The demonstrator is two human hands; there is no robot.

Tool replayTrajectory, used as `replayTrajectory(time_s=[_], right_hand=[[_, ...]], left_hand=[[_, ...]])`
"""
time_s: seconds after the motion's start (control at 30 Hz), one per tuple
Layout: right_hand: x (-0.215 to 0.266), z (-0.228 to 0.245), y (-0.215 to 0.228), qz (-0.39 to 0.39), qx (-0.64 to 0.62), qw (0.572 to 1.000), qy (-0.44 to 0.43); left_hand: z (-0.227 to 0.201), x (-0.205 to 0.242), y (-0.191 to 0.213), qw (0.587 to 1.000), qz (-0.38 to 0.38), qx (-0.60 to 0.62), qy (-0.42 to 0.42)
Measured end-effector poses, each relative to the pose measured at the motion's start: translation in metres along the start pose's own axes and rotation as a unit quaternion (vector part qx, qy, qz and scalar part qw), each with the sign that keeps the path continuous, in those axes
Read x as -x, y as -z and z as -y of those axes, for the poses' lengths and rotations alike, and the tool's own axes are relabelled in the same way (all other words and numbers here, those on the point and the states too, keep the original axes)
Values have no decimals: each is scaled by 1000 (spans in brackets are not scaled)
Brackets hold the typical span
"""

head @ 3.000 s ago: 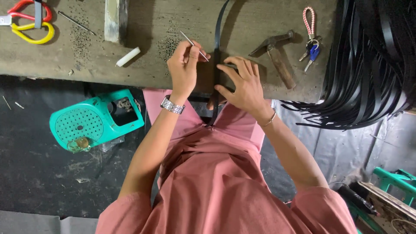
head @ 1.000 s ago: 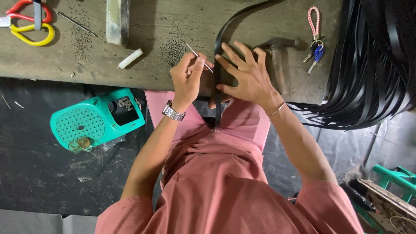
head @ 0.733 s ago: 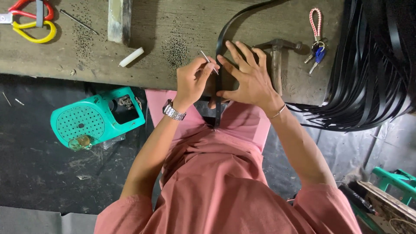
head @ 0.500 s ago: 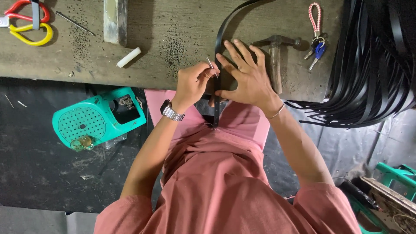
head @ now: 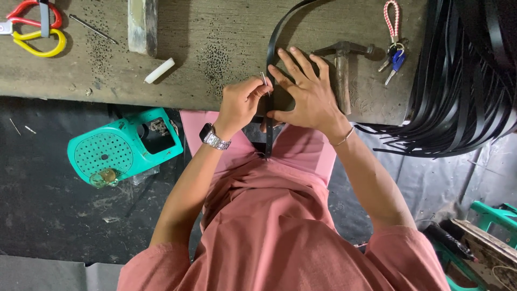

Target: The person uses a hammer and a metal punch to drive fasteners into a black leather strap on a workbench. They repeatedly position the punch, strike it with the hammer, and adjust the strap. The person also handles a small white cylindrical object and a metal rod, appearing to clean or prepare the punch before resuming work on the strap.

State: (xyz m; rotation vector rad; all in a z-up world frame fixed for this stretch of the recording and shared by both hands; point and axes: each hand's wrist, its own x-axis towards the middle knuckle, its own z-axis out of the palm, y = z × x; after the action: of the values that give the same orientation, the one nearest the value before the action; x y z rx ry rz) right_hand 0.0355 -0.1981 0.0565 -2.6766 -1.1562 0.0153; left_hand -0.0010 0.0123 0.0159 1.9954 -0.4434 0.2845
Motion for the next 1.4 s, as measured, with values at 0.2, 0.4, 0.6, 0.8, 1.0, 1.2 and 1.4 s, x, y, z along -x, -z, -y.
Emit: replayTrajectory(time_s=[0.2, 0.4, 0.6, 0.8, 1.0, 1.2, 1.4], right_hand=[[1, 1, 2, -17, 6, 1000, 7], [34, -10, -27, -285, 137, 925, -213], [71, -26, -25, -147, 231, 898, -344], [76, 3, 27, -168, -179, 921, -301], [68, 56, 59, -203, -181, 935, -226], [62, 70, 70, -111, -182, 948, -236], [69, 34, 45, -194, -97, 936, -279]], left_hand=[[2, 3, -3, 999, 2, -2, -44], [-1, 8, -8, 996, -44, -47, -64], [3, 9, -9, 989, -48, -58, -127], [30, 23, -23, 988, -54, -75, -124], [30, 23, -26, 986, -56, -78, -136], [44, 31, -34, 983, -58, -103, -141], [32, 26, -29, 986, -55, -91, -131]])
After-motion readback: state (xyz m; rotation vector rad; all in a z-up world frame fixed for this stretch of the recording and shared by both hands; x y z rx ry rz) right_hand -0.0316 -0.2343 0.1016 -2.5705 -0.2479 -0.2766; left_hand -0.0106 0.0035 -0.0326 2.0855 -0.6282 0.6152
